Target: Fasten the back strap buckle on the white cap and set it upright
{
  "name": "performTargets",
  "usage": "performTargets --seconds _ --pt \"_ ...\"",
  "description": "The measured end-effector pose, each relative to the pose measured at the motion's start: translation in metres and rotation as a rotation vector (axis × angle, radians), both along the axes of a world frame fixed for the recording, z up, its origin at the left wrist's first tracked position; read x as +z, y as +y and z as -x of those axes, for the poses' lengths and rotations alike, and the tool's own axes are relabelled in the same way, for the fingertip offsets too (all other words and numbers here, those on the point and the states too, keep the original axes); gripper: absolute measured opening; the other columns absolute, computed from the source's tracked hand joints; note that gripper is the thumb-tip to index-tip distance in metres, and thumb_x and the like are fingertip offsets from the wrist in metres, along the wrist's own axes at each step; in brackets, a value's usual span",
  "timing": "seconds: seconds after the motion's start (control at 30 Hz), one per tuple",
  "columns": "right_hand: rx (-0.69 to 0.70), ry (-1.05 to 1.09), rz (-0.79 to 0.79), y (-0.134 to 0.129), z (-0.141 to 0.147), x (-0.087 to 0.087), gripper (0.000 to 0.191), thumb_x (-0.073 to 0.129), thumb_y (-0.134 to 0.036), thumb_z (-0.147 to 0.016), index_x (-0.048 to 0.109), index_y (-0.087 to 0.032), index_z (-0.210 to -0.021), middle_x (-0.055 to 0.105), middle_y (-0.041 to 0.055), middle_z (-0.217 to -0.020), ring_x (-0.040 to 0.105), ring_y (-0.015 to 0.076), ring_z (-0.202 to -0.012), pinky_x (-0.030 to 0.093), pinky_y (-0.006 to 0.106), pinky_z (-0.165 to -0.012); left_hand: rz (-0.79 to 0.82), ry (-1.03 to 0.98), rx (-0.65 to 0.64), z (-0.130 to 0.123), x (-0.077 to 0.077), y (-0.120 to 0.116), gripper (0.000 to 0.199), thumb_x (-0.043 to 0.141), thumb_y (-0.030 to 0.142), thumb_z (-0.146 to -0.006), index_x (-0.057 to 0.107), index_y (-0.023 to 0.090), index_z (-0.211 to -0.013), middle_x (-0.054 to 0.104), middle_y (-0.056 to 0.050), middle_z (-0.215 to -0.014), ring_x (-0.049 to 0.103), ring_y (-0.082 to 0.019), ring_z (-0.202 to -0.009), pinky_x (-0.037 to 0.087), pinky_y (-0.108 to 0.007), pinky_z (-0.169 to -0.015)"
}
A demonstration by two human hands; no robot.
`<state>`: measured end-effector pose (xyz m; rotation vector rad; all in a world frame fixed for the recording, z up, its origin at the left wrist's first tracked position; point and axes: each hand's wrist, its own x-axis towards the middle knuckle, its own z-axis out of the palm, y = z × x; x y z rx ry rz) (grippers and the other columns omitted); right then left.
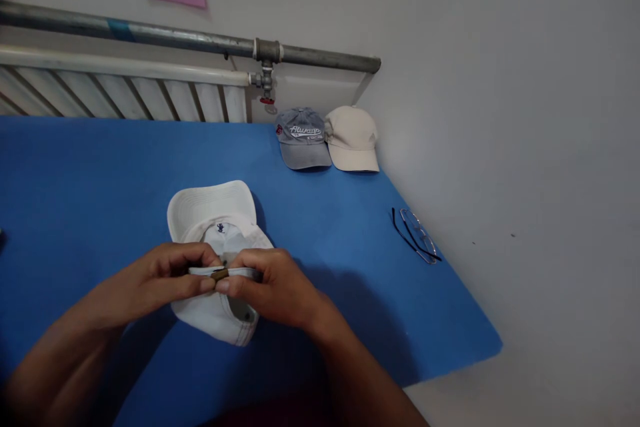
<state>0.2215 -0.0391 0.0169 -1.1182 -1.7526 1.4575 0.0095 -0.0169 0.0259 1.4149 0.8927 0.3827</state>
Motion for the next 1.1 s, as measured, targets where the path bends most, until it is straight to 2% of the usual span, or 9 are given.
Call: performTargets --seconds 0.23,0.43,0.57,0.67,0.83,0.97,1.1 --pt "0.030 0.007 -0.012 0.002 -0.003 -0.003 0.023 0.065 -0.034 -0.084 0.058 -0.018 -0.070 0.044 -0.0051 -0.063 0.040 0.0094 -0.060 0.033 0.021 -0.054 -0.078 0.042 -0.019 -0.001 0.002 0.000 0.024 0.062 0.040 -0.086 0.064 0.016 -0.083 0.053 0.002 -0.066 0.045 -0.010 -0.057 0.035 -0.022 -0.051" --pt "0.066 -0.046 -0.182 0.002 -0.003 -0.007 0.024 0.058 -0.035 -0.089 0.056 -0.018 -0.072 0.048 -0.0041 -0.065 0.044 0.0099 -0.062 0.035 0.022 -0.057 -0.130 0.052 -0.004 0.000 -0.001 0.000 0.026 0.059 0.041 -0.086 0.062 0.016 -0.080 0.052 0.003 -0.064 0.043 -0.010 -0.055 0.034 -0.020 -0.049" --pt "0.036 -0.032 -0.201 0.001 -0.001 -0.008 0.025 0.055 -0.035 -0.090 0.055 -0.018 -0.071 0.048 -0.0041 -0.065 0.043 0.0095 -0.060 0.034 0.022 -0.055 -0.116 0.059 0.007 -0.002 -0.001 0.000 0.028 0.057 0.043 -0.087 0.061 0.016 -0.079 0.050 0.003 -0.063 0.043 -0.010 -0.054 0.033 -0.020 -0.047" --pt "0.037 -0.005 -0.175 0.001 0.000 -0.008 0.027 0.056 -0.034 -0.090 0.052 -0.018 -0.068 0.045 -0.0048 -0.063 0.041 0.0091 -0.058 0.033 0.022 -0.054 -0.071 0.037 -0.003 -0.001 -0.003 0.001 0.028 0.058 0.043 -0.087 0.062 0.016 -0.082 0.050 0.003 -0.065 0.043 -0.010 -0.056 0.033 -0.020 -0.049" --pt "0.008 0.054 -0.034 0.001 -0.001 -0.006 0.026 0.056 -0.035 -0.090 0.056 -0.018 -0.070 0.046 -0.0047 -0.061 0.042 0.0095 -0.058 0.035 0.023 -0.055 0.039 -0.050 0.030 0.003 -0.004 0.003 0.029 0.060 0.045 -0.089 0.064 0.017 -0.086 0.050 0.003 -0.067 0.041 -0.009 -0.058 0.033 -0.021 -0.052" --pt "-0.012 0.131 0.026 0.002 -0.001 -0.008 0.026 0.055 -0.035 -0.090 0.059 -0.017 -0.071 0.052 -0.0034 -0.063 0.047 0.0097 -0.060 0.038 0.023 -0.058 0.103 -0.116 -0.022 0.009 0.000 0.004 0.020 0.065 0.036 -0.087 0.067 0.020 -0.099 0.062 0.000 -0.082 0.053 -0.012 -0.070 0.041 -0.022 -0.061" --pt "-0.022 0.201 0.101 0.004 -0.001 -0.011 0.024 0.056 -0.033 -0.088 0.060 -0.017 -0.071 0.056 -0.0019 -0.065 0.050 0.0099 -0.060 0.040 0.023 -0.058 0.085 -0.156 -0.009 0.020 0.001 0.006 0.026 0.066 0.025 -0.085 0.068 0.025 -0.111 0.067 -0.001 -0.097 0.058 -0.014 -0.081 0.046 -0.021 -0.067"
